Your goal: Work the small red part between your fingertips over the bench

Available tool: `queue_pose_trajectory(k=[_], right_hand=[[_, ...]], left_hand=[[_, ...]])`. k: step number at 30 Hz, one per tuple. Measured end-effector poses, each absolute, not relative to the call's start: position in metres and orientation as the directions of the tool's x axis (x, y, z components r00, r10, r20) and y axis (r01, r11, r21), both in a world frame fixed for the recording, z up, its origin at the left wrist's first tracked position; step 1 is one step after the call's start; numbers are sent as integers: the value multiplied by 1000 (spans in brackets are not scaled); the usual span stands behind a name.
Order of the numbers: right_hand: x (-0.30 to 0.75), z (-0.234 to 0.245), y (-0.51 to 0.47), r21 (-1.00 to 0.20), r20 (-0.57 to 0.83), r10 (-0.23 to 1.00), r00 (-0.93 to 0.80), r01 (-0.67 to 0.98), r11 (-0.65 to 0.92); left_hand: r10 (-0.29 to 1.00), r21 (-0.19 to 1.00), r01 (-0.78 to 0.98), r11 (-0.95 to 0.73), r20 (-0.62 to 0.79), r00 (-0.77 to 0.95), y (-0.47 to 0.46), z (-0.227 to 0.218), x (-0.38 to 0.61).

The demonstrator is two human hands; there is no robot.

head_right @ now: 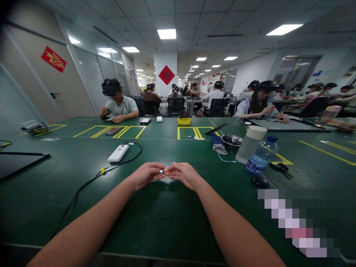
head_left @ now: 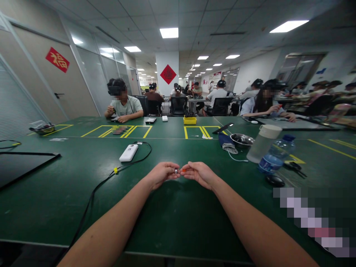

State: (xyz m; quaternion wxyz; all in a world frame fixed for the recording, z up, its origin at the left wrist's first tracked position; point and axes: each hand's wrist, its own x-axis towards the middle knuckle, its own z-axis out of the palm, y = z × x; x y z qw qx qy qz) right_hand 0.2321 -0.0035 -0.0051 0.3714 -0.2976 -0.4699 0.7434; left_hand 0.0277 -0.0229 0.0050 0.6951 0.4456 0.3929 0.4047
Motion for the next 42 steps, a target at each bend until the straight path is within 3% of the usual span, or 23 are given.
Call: queue_pose_trajectory(k=[11,42], right_hand=[[229,-7,-4,-895,-72,853,-517,-344,-284],[230,-14,1,-917,-103,853,-511,-283,-281]], left_hand=[[926,941,-231,249,-161,341,-20,5,25],[922,943,-214,254,-169,348,-19,-2,29]])
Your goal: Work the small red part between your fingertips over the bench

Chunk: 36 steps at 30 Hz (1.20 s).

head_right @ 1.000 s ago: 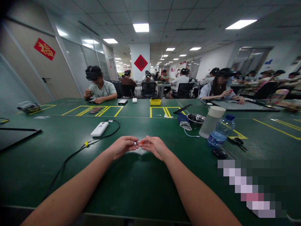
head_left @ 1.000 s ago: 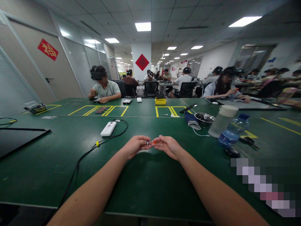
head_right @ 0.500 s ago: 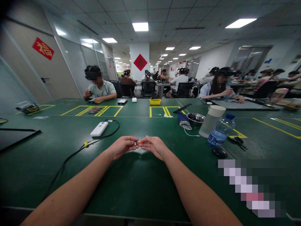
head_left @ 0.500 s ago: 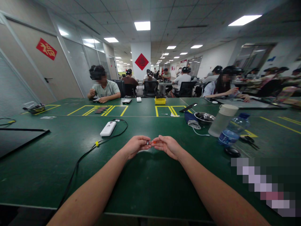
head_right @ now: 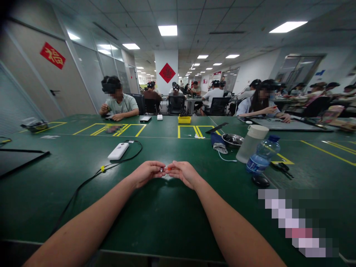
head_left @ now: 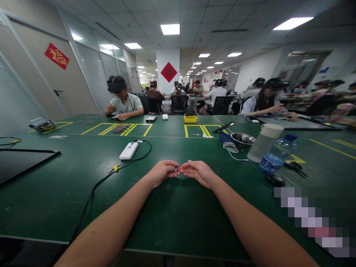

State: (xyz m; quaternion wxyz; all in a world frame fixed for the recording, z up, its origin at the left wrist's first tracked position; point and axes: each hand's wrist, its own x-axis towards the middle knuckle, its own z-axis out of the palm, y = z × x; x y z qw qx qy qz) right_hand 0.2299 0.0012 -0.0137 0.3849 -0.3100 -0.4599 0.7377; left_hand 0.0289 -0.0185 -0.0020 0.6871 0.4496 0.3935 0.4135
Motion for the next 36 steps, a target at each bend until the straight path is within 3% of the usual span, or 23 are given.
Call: queue_pose_trajectory(k=[36], right_hand=[[230,-10,-2,-915,-106,857,-504,-289,-283]], left_hand=[[920,934,-240,265,-170,353,-19,-2,28]])
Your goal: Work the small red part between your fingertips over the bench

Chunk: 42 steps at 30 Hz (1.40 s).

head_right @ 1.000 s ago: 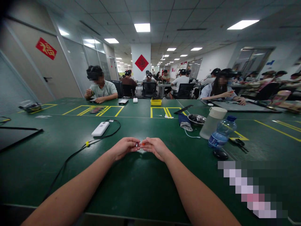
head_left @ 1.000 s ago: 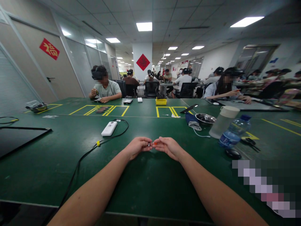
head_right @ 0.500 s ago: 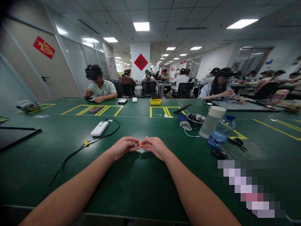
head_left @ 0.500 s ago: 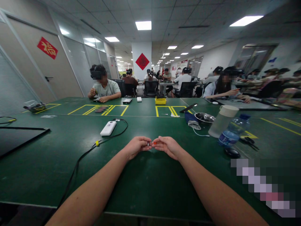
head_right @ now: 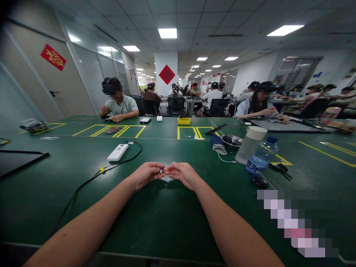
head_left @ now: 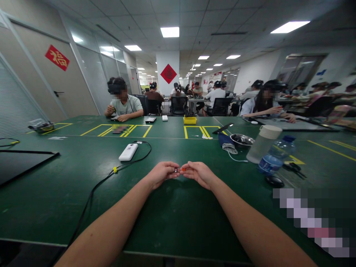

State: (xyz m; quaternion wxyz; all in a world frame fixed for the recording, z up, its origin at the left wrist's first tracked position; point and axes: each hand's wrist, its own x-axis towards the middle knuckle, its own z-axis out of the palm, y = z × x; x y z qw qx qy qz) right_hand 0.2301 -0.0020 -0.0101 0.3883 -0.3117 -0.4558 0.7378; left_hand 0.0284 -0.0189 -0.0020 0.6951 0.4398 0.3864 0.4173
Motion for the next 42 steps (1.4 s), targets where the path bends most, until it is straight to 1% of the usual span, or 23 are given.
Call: queue_pose_trajectory(k=[10,31,42], right_hand=[[230,-9,-3,-922,-97,853,-513,-276,-271],[229,-9,-4,-921,-85,848,-523,-283,-268],[229,-10,-3,-916,-88,850,-519,-292,-274]], left_hand=[[924,925,-265,272,-175,339,-20,0,29],[926,931,-260,254,-157,342,-21,1,29],[926,933,-246,264,-173,336,-21,4,29]])
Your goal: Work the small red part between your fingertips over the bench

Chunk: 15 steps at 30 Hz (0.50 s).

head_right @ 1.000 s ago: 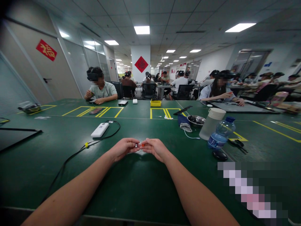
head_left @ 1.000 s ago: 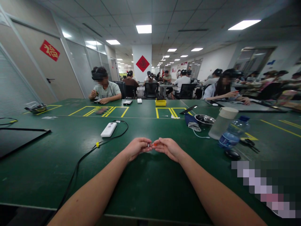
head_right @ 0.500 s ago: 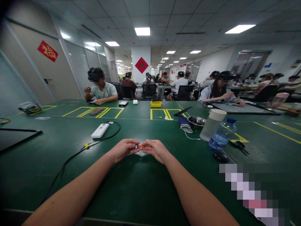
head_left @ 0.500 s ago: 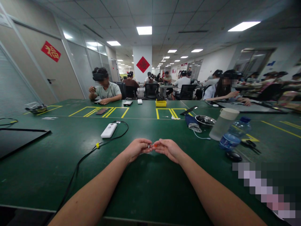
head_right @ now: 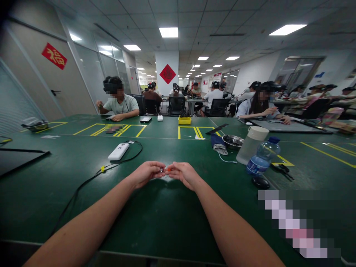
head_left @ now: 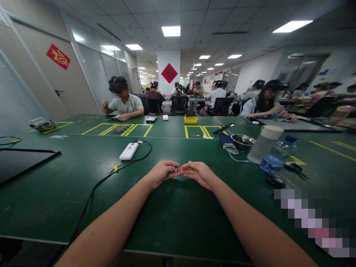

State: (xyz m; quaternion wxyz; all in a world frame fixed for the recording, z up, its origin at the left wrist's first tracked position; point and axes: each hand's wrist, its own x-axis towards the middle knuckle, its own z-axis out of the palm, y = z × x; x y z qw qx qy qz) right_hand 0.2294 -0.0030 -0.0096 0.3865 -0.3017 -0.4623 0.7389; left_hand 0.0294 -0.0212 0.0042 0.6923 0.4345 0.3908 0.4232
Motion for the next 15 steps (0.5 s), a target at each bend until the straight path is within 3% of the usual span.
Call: queue_pose_trajectory(k=[15], right_hand=[[245,-7,7,-942,-105,881,-461,-237,-236]], left_hand=[[920,920,-324,220,-85,383,-29,-3,48]])
